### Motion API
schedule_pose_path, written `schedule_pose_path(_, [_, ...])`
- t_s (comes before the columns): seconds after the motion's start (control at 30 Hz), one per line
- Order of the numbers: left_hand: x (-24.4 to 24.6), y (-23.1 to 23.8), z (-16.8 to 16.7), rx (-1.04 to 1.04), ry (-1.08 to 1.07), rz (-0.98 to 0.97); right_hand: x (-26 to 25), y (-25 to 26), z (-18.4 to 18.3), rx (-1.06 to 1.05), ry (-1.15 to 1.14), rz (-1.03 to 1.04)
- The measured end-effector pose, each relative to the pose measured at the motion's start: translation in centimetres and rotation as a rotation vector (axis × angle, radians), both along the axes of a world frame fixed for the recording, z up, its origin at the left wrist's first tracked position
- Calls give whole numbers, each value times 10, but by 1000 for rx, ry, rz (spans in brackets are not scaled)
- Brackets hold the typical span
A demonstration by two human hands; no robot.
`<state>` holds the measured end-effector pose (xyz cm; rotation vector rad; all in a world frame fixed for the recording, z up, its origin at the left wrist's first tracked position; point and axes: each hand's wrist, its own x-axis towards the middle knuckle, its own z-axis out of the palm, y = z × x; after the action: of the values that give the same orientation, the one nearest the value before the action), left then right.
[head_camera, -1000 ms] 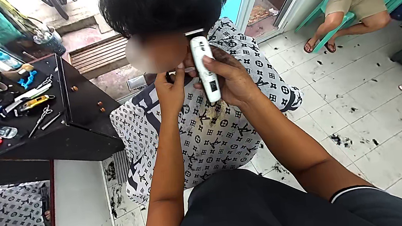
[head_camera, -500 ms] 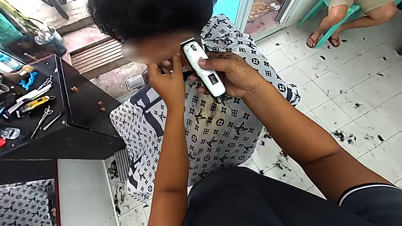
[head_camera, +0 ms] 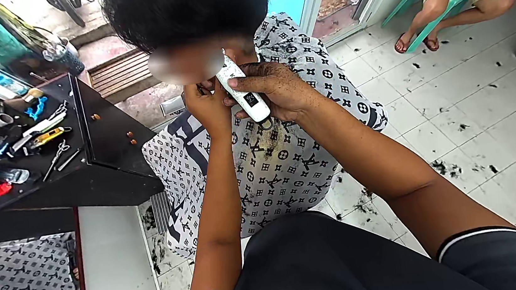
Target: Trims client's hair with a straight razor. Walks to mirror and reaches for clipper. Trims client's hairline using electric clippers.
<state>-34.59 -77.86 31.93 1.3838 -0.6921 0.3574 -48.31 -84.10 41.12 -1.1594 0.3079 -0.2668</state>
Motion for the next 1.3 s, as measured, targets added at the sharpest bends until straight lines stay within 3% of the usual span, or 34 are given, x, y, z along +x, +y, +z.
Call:
schedule_pose_path(0.1, [2, -1, -2, 6, -11, 8, 1, -2, 1, 62, -5, 16])
schedule_pose_path(0.23, [1, -2, 0, 6, -10, 12, 2, 2, 3, -34, -3, -5])
schedule_pose_path(0.57, [3, -1, -1, 8, -12, 16, 5, 1, -1, -18, -29, -11])
schedule_pose_path(0.77, [3, -1, -2, 31, -30, 36, 4, 1, -3, 102, -64, -4])
schedule_pose_path(1.3, [3, 0, 0, 9, -21, 8, 6, 2, -12, 151, -89, -20])
